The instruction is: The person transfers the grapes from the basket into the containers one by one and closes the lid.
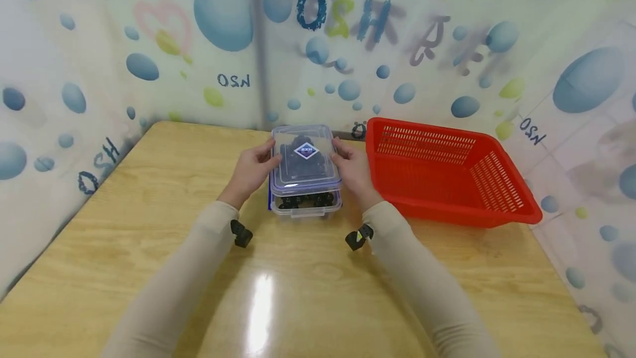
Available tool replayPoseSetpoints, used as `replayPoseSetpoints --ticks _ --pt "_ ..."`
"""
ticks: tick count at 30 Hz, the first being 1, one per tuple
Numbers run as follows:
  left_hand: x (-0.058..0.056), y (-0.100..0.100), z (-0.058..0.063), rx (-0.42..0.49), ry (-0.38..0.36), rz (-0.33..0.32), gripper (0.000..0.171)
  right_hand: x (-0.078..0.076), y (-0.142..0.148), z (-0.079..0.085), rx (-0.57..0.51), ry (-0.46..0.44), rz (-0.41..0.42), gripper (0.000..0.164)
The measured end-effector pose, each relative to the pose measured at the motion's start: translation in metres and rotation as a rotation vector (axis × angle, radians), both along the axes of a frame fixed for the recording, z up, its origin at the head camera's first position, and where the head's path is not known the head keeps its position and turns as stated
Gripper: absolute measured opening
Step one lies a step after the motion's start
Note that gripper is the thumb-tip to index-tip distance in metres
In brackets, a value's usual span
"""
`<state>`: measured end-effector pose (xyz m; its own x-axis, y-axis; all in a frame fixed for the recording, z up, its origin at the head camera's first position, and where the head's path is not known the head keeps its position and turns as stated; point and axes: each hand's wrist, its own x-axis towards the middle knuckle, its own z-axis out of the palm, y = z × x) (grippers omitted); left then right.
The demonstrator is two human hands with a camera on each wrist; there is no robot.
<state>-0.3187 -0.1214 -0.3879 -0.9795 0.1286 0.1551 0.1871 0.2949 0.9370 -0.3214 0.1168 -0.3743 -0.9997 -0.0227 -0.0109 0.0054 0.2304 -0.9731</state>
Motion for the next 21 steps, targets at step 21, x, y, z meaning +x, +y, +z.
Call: replayPoseSetpoints --ticks 21 --pt "0.002 0.000 0.006 -0.327 -0.101 -0.021 0.057 0.015 -0.007 -0.007 0.136 -0.089 -0.041 0.047"
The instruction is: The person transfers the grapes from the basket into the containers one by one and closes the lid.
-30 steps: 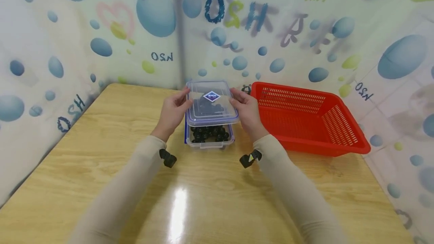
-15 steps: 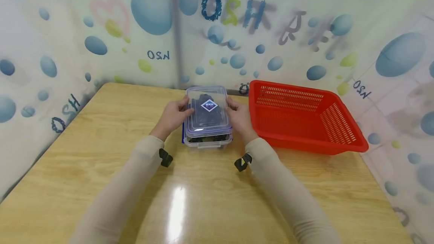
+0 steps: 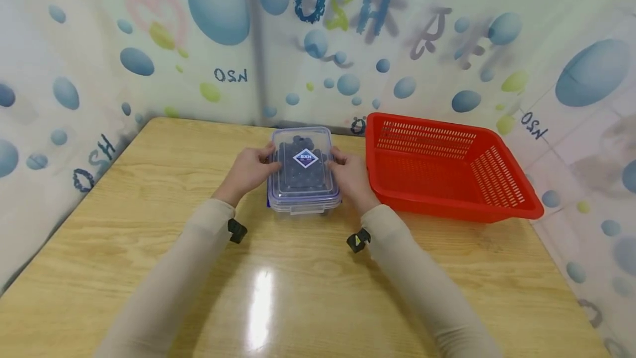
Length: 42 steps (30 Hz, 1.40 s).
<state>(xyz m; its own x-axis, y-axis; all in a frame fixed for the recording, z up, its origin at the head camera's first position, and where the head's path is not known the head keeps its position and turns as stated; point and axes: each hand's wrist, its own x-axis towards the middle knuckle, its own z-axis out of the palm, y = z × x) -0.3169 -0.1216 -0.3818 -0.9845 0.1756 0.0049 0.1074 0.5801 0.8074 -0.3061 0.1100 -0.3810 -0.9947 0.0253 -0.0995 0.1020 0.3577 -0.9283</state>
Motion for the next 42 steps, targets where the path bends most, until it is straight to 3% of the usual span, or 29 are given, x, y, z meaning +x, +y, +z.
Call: replayPoseSetpoints --ticks 10,21,28,31,37,42 --pt "-0.002 0.003 0.000 0.046 -0.027 0.022 0.050 -0.007 -0.001 0.000 0.051 -0.088 -0.023 0.047" --pt "-0.002 0.007 0.014 0.058 -0.100 0.016 0.048 -0.008 0.005 0.003 0.063 -0.048 -0.028 0.043" --pt "0.000 0.002 0.006 0.080 -0.139 0.028 0.046 -0.007 0.004 -0.004 0.075 -0.042 -0.001 0.044" --pt "0.002 0.003 0.004 0.089 -0.146 0.033 0.052 -0.006 0.004 -0.006 0.056 -0.023 0.000 0.044" --pt "0.006 0.006 0.005 0.002 -0.190 0.032 0.075 -0.003 0.005 -0.011 0.015 -0.039 0.009 0.048" --pt "0.006 0.009 0.006 0.022 -0.231 0.066 0.072 -0.003 0.008 -0.011 -0.034 -0.127 -0.003 0.057"
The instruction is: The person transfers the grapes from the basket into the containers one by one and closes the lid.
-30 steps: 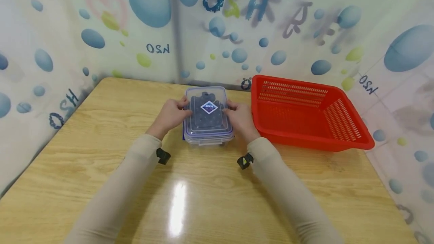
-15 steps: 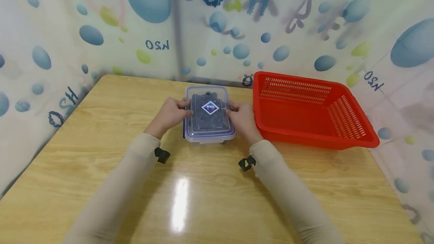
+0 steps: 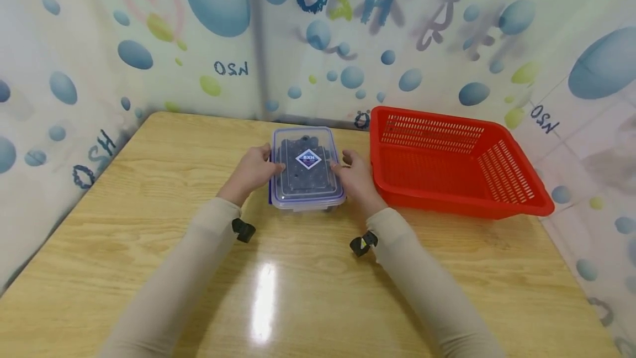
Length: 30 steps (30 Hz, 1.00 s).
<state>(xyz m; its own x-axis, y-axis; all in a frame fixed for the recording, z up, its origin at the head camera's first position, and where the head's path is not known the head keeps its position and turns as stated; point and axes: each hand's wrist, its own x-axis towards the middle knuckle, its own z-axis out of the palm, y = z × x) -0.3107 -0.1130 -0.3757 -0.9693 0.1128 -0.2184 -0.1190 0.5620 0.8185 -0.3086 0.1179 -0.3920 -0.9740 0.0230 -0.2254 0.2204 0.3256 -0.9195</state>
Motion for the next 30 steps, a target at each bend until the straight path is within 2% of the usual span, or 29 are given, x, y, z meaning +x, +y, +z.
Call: replayPoseSetpoints --ticks 5,10,14,18,26,30 --pt "-0.001 0.000 -0.002 0.124 -0.114 0.073 0.060 -0.002 0.005 0.000 -0.048 -0.116 -0.007 0.066" --pt "-0.003 -0.002 -0.004 0.158 -0.127 0.105 0.057 -0.003 0.004 0.002 -0.003 -0.135 -0.002 0.066" --pt "-0.004 -0.004 -0.006 0.156 -0.129 0.110 0.046 -0.001 0.002 0.001 0.007 -0.110 -0.010 0.066" --pt "-0.003 -0.004 -0.008 0.152 -0.130 0.119 0.043 0.001 0.000 0.001 0.029 -0.089 -0.025 0.063" --pt "-0.004 -0.005 -0.010 0.149 -0.145 0.122 0.062 0.002 -0.009 0.000 0.169 0.003 -0.046 0.058" --pt "-0.004 -0.005 -0.010 0.160 -0.131 0.121 0.064 0.003 -0.012 0.001 0.201 0.061 -0.057 0.053"
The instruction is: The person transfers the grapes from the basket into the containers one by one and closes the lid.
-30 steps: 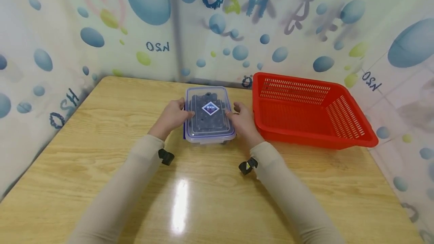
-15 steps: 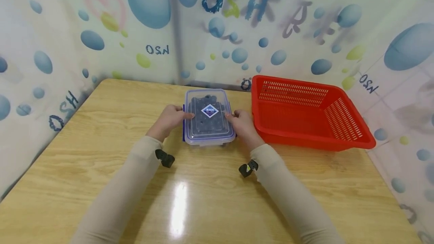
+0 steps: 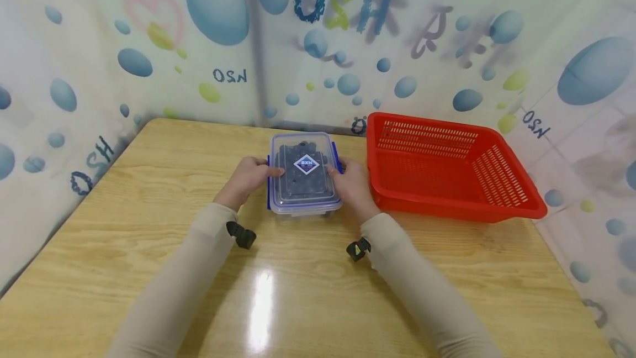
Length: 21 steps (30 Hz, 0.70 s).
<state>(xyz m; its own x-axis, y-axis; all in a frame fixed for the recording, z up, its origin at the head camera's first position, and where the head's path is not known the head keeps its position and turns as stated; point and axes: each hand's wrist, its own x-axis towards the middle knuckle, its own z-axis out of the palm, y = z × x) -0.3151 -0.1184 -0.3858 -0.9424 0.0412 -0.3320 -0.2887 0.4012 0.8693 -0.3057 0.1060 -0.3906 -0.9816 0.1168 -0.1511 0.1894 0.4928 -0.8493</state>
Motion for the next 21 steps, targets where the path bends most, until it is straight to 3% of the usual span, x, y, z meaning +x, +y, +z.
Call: replayPoseSetpoints --ticks 13,19,21 --pt "-0.0028 -0.0001 0.0020 0.081 0.025 0.005 0.059 0.0024 -0.0057 0.0067 0.142 0.085 -0.007 0.048" --pt "0.0019 0.0014 -0.0005 0.076 0.005 0.112 0.084 0.0047 -0.0052 0.0055 0.140 0.056 0.007 0.050" --pt "0.0026 0.0029 -0.0012 0.065 0.015 0.155 0.084 0.0059 -0.0051 0.0054 0.146 0.057 0.011 0.050"
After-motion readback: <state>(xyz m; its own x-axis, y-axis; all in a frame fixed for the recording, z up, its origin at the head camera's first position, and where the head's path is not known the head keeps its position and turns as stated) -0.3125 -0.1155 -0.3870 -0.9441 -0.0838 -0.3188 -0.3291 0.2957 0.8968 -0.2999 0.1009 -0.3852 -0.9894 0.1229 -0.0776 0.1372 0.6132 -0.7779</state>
